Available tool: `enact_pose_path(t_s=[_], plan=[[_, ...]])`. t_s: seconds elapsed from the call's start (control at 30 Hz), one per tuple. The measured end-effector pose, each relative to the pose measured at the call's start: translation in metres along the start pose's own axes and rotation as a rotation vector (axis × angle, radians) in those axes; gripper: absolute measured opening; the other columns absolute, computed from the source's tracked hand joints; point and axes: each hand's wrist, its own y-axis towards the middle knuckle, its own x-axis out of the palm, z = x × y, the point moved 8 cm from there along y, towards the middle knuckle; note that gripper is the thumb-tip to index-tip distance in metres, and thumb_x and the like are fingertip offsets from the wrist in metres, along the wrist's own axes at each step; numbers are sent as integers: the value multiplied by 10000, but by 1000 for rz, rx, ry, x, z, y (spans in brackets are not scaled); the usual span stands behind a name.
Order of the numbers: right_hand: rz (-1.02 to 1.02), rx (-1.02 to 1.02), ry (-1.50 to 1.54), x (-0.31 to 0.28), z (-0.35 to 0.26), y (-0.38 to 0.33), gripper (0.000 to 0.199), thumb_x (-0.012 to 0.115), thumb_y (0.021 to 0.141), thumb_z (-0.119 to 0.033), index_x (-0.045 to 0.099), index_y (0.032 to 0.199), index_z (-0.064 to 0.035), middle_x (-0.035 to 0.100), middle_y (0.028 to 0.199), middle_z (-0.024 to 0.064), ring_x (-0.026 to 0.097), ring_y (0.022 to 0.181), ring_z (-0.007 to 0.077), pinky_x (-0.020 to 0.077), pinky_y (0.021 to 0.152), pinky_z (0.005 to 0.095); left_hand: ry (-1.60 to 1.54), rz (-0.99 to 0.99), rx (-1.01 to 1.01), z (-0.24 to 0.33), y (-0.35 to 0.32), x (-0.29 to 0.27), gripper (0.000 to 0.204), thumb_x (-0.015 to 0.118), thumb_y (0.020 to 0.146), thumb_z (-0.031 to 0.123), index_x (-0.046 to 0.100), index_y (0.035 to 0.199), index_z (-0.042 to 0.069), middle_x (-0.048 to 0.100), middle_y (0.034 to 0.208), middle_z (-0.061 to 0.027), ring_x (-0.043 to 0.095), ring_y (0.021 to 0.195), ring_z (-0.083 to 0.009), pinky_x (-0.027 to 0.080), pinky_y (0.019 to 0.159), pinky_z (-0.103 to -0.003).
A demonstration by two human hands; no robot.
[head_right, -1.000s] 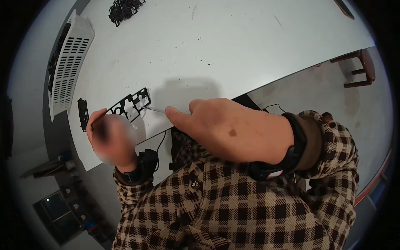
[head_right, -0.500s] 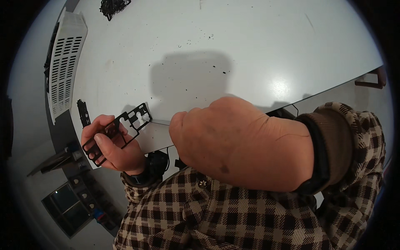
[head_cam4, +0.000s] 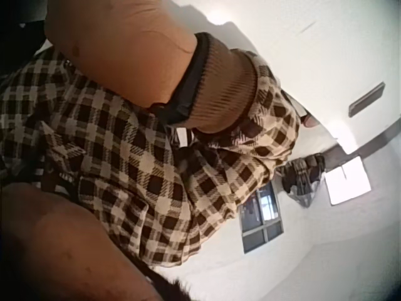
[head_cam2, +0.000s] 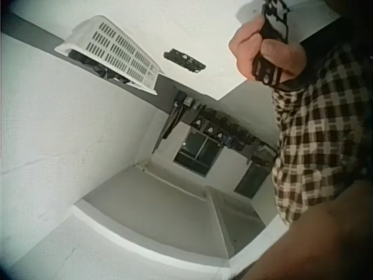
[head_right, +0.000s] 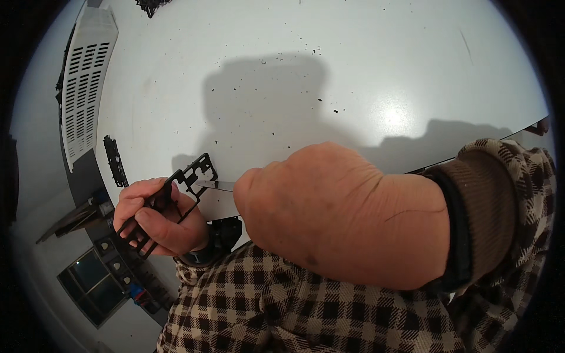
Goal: Trimming excess plastic from molded parts using a utility knife at a workstation.
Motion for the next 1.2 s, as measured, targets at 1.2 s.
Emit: enact_pose_path(t_s=[1.2], plan=[[-274,79,399,19,-5,31,161,582,693,-13,492,805,60,584,698,144,620,622,253,493,557,327,16,97,25,-2,-5,-7,315,485,875,321,403,882,17,537,773,-153,507,657,-162,438,602,-262]])
